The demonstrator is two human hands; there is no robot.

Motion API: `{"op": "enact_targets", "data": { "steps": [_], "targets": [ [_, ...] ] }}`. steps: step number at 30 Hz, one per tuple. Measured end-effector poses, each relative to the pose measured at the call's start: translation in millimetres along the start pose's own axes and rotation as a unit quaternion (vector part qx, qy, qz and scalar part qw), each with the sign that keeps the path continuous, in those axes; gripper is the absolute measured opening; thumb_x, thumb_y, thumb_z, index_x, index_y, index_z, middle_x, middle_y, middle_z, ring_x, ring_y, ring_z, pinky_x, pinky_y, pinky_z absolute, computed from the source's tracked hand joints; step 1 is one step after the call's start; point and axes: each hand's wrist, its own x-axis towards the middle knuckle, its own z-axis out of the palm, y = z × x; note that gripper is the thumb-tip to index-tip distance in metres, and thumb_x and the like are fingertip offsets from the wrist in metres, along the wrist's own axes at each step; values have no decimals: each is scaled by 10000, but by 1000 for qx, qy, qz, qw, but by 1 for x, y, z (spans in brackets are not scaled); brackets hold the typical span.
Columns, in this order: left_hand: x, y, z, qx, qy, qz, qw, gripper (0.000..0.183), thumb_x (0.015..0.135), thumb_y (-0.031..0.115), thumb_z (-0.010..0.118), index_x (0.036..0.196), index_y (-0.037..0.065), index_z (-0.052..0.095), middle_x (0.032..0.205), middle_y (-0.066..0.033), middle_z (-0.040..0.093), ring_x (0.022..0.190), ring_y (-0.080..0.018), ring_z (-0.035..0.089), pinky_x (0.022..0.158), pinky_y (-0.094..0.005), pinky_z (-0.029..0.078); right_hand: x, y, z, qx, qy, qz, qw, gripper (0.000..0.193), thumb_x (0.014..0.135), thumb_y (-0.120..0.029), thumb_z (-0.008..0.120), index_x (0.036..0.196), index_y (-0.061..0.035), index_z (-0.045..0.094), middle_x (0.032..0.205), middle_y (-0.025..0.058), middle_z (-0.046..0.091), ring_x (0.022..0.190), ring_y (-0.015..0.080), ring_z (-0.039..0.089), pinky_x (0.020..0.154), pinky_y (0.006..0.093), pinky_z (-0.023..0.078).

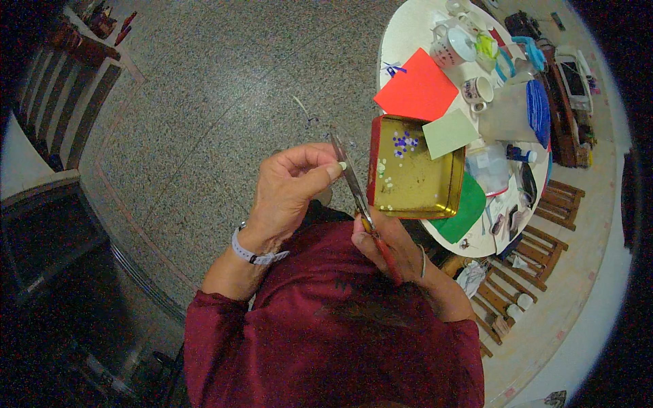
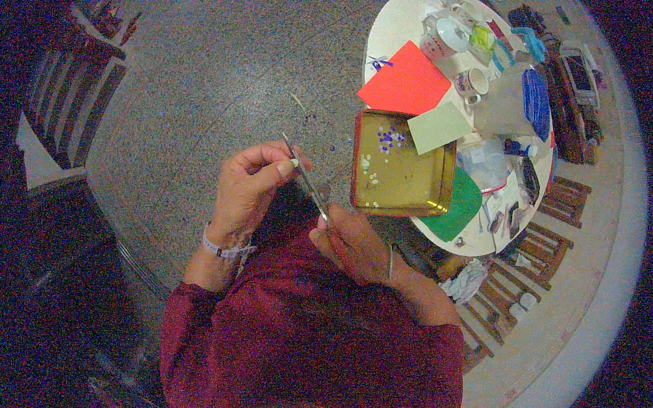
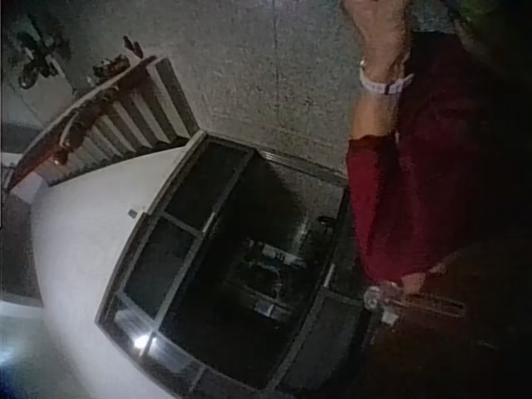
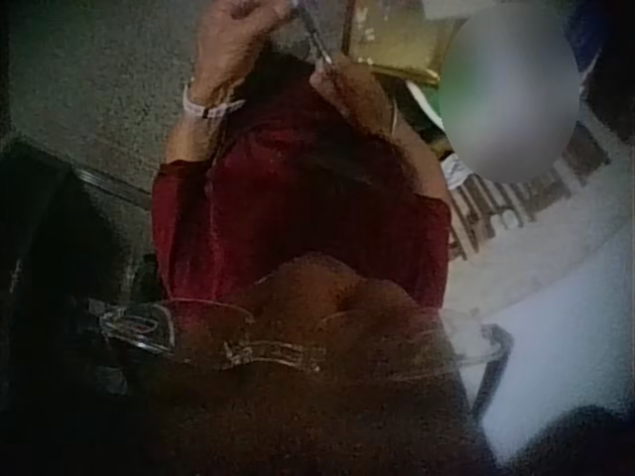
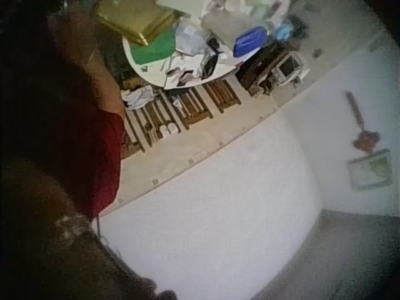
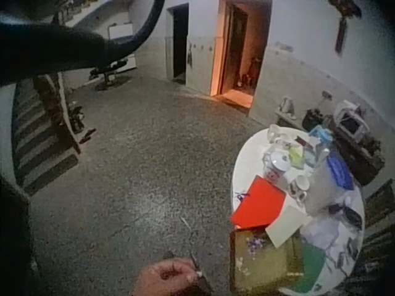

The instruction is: The person uses scissors to cut small pieces from a white paper strip and places them into a gold tray. They then fold a larger sheet of light green paper and cut it into strips using the scissors.

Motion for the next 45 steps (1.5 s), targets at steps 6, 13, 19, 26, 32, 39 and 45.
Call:
{"op": "enact_targets", "data": {
  "steps": [6, 13, 19, 26, 32, 39, 45],
  "targets": [
    [3, 2, -5, 59, -18, 5, 998, 51, 804, -12, 619, 757, 7, 617, 931, -94, 602, 929, -228, 624, 828, -318, 468, 1, -8, -4, 29, -28, 55, 998, 234, 922, -253, 512, 835, -41, 466, 663, 61, 418, 608, 202, 402, 575, 336, 358],
    [5, 7, -11, 75, -45, -5, 996, 55, 797, 15, 632, 745, 16, 614, 913, -89, 601, 932, -223, 619, 838, -328, 465, 0, 2, 4, -16, 19, -22, 999, 201, 879, -75, 541, 748, -75, 388, 527, 32, 418, 437, 155, 405, 406, 347, 309],
    [6, 7, -16, 87, -55, -9, 995, 72, 795, 43, 652, 740, 23, 611, 935, -87, 599, 924, -217, 613, 857, -332, 459, 0, 4, 1, 17, -12, -4, 1000, 211, 847, -51, 565, 737, -75, 387, 524, 25, 402, 445, 162, 380, 416, 349, 307],
    [7, 13, -21, 118, -73, -28, 990, 86, 789, 63, 661, 729, 37, 605, 953, -114, 636, 926, -208, 609, 857, -335, 456, -2, 7, 4, -6, 5, -14, 1000, 219, 839, -103, 617, 769, -55, 416, 556, 76, 436, 478, 205, 421, 449, 382, 351],
    [8, 17, -25, 130, -79, -43, 987, 61, 782, 66, 662, 750, 33, 622, 959, -122, 645, 915, -198, 606, 835, -323, 462, 0, -3, 1, -28, 1, 12, 1000, 243, 845, -155, 646, 792, -50, 434, 579, 111, 464, 496, 250, 460, 475, 395, 392],
    [9, 22, -26, 137, -93, -50, 985, 61, 777, 71, 670, 759, 31, 628, 966, -121, 647, 905, -196, 609, 833, -318, 468, 0, 2, 0, -27, -5, 22, 999, 262, 842, -168, 660, 782, -51, 433, 585, 100, 481, 503, 224, 481, 476, 388, 401],
    [10, 22, -29, 119, -95, -60, 987, 44, 780, 49, 668, 768, 27, 632, 966, -113, 647, 897, -183, 606, 826, -303, 468, 0, 2, -1, -4, -12, 16, 1000, 257, 845, -164, 660, 773, -49, 441, 592, 96, 488, 502, 215, 480, 471, 382, 399]
  ]
}}
